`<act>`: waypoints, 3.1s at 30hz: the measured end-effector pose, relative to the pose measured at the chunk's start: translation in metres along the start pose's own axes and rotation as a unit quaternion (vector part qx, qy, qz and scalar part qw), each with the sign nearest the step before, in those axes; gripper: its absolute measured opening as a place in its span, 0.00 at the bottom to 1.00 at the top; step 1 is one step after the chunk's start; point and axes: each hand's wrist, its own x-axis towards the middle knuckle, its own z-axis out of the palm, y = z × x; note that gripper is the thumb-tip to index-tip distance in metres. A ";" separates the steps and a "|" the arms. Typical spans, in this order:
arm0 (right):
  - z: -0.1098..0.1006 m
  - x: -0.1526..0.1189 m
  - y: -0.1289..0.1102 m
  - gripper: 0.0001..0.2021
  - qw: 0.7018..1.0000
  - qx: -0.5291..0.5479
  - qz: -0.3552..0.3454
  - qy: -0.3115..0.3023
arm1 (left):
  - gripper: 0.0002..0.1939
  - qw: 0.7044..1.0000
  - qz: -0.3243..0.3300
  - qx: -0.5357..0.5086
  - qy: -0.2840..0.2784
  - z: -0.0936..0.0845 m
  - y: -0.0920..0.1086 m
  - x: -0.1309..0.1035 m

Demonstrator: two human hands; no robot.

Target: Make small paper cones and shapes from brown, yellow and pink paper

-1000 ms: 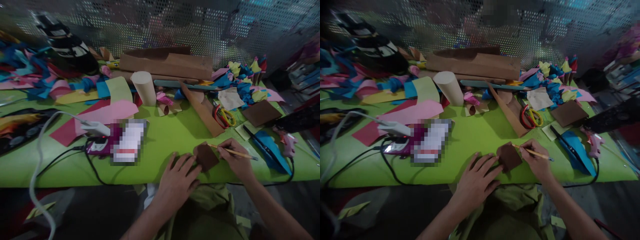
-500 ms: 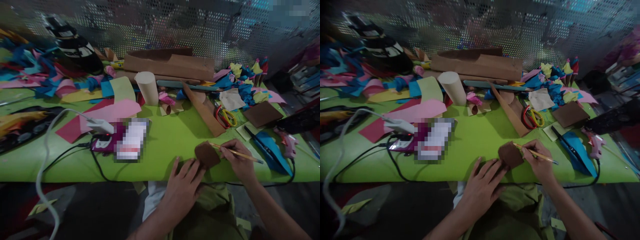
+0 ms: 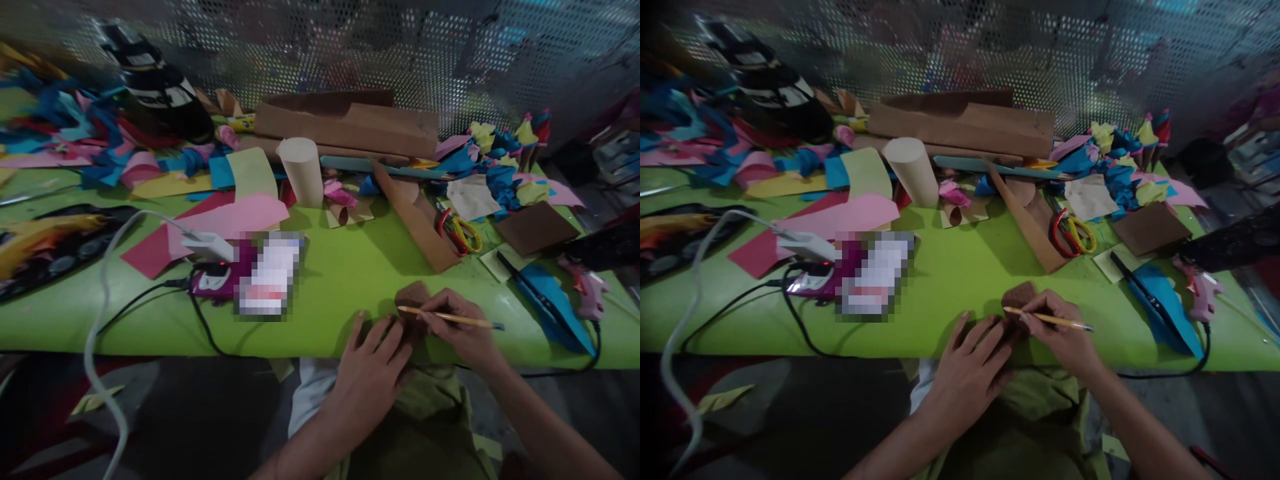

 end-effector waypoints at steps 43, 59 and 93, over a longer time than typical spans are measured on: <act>0.000 -0.011 -0.003 0.07 1.000 -0.019 0.006 -0.002 | 0.17 0.999 0.009 -0.012 0.036 0.009 -0.002 -0.002; -0.023 -0.015 0.016 0.09 0.980 -0.061 0.015 0.188 | 0.24 0.999 0.005 0.003 0.043 0.009 -0.002 -0.002; -0.005 -0.023 0.000 0.07 0.997 -0.059 0.006 0.041 | 0.23 0.999 0.001 -0.034 0.033 0.009 0.010 -0.008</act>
